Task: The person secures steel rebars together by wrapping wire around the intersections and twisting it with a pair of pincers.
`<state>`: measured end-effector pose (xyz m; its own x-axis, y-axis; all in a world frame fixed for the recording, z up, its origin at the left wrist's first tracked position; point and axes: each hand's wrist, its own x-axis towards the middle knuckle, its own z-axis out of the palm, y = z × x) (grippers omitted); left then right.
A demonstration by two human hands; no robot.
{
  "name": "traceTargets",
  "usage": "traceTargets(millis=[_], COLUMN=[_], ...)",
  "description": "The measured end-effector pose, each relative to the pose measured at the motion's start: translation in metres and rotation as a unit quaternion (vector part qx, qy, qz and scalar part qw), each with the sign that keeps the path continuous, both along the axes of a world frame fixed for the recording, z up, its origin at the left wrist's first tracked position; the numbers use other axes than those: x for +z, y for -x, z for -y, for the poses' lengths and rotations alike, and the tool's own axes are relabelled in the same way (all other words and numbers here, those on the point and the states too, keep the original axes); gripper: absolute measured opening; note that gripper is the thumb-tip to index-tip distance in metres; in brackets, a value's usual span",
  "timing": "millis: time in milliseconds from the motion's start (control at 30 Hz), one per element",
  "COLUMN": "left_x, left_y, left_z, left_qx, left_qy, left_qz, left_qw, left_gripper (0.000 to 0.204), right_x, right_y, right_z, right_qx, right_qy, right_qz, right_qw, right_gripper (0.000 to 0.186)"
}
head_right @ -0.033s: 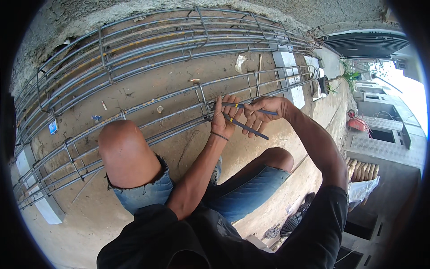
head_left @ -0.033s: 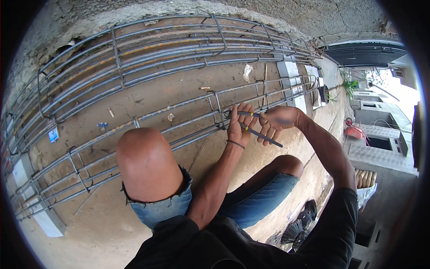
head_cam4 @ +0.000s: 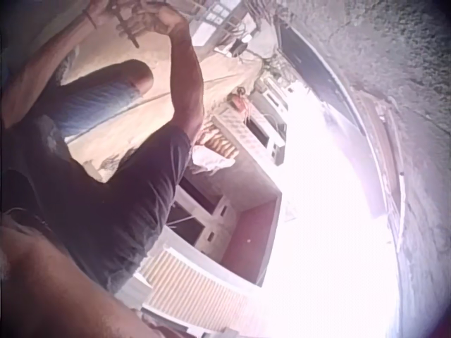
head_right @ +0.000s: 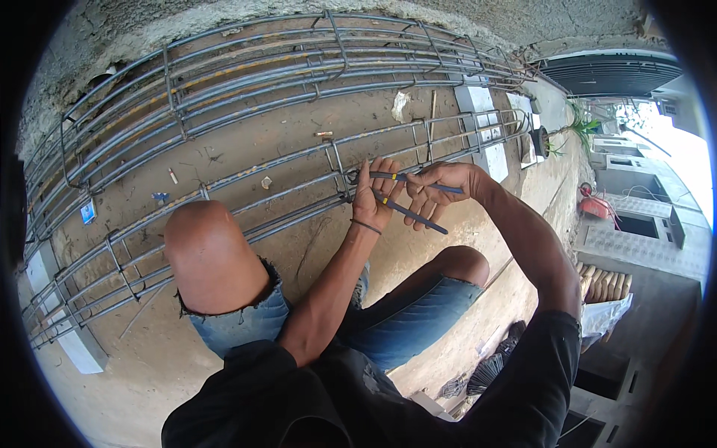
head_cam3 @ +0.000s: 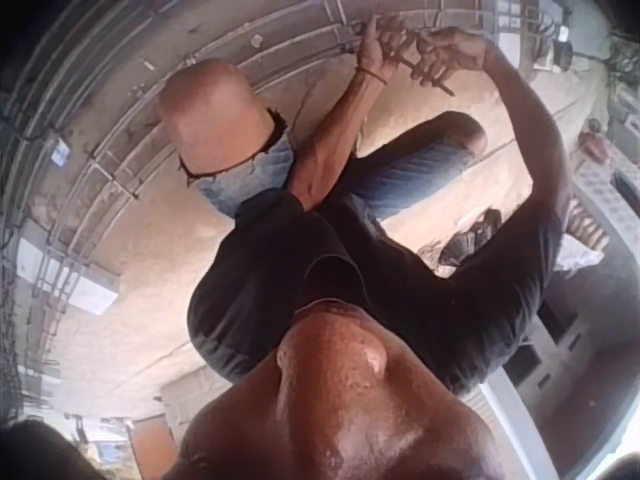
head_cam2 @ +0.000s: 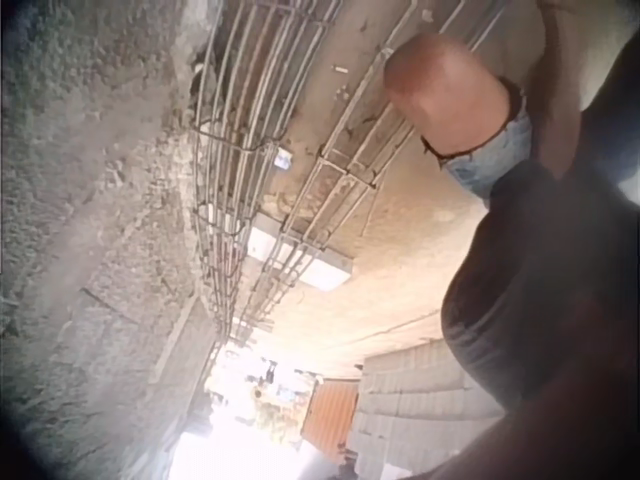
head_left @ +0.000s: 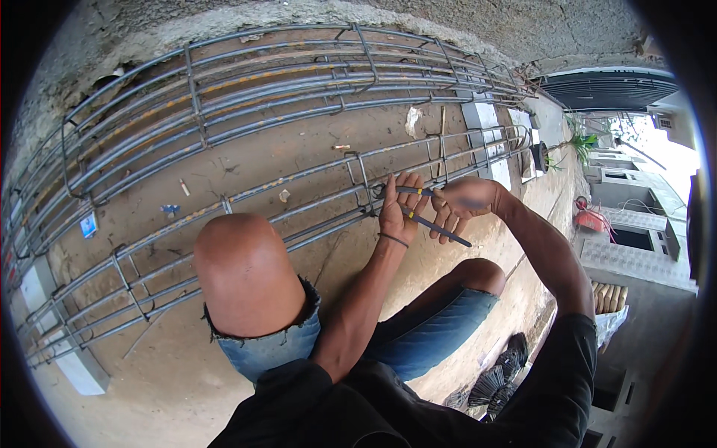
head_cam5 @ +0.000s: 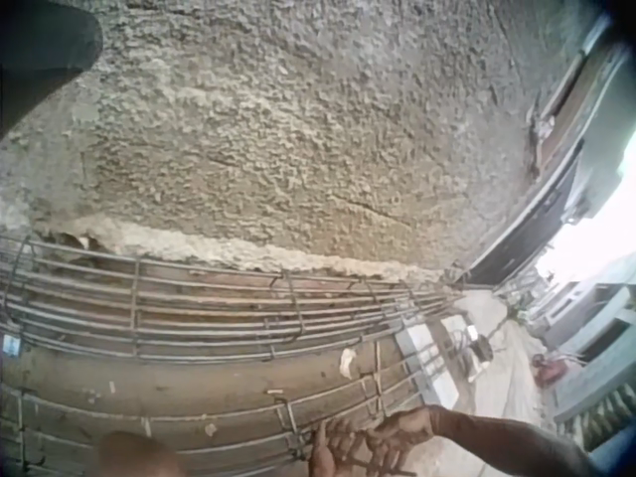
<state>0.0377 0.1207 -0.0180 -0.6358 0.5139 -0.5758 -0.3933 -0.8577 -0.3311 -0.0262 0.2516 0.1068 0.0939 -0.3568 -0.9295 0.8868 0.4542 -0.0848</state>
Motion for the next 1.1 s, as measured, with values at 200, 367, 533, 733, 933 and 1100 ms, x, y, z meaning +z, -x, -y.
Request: traceTargets(millis=[200,367,533,733,933,1100], left_x=[-0.001,0.005,-0.01,-0.022,0.02,0.021], left_y=[0.008,0.008,0.003,0.006,0.025,0.026], left_z=[0.0,0.017,0.007,-0.011,-0.012,-0.002], left_qx=[0.008,-0.026,-0.003,0.128,0.11,0.051], left_qy=[-0.018,-0.022,-0.088,-0.17,-0.092,-0.077], left_qz=[0.049,0.064,0.01,-0.103,0.087,0.105], left_qw=[0.999,0.997,0.996,0.972,0.986,0.99], left_gripper=[0.03,0.032,0.034,0.027,0.021,0.028], right_x=[-0.003,0.016,0.007,-0.003,0.003,0.018], right_y=[-0.028,-0.044,-0.053,-0.046,-0.024,-0.046], right_z=[0.013,0.045,0.056,0.048,0.05,0.068], right_qx=[-0.116,-0.131,-0.002,0.552,0.713,0.62], right_qy=[0.005,-0.061,-0.129,-0.291,-0.34,-0.361], right_qz=[-0.004,0.046,0.007,-0.386,-0.468,-0.479], right_qw=[0.993,0.988,0.992,0.679,0.397,0.506], right_gripper=[0.045,0.03,0.021,0.024,0.03,0.045])
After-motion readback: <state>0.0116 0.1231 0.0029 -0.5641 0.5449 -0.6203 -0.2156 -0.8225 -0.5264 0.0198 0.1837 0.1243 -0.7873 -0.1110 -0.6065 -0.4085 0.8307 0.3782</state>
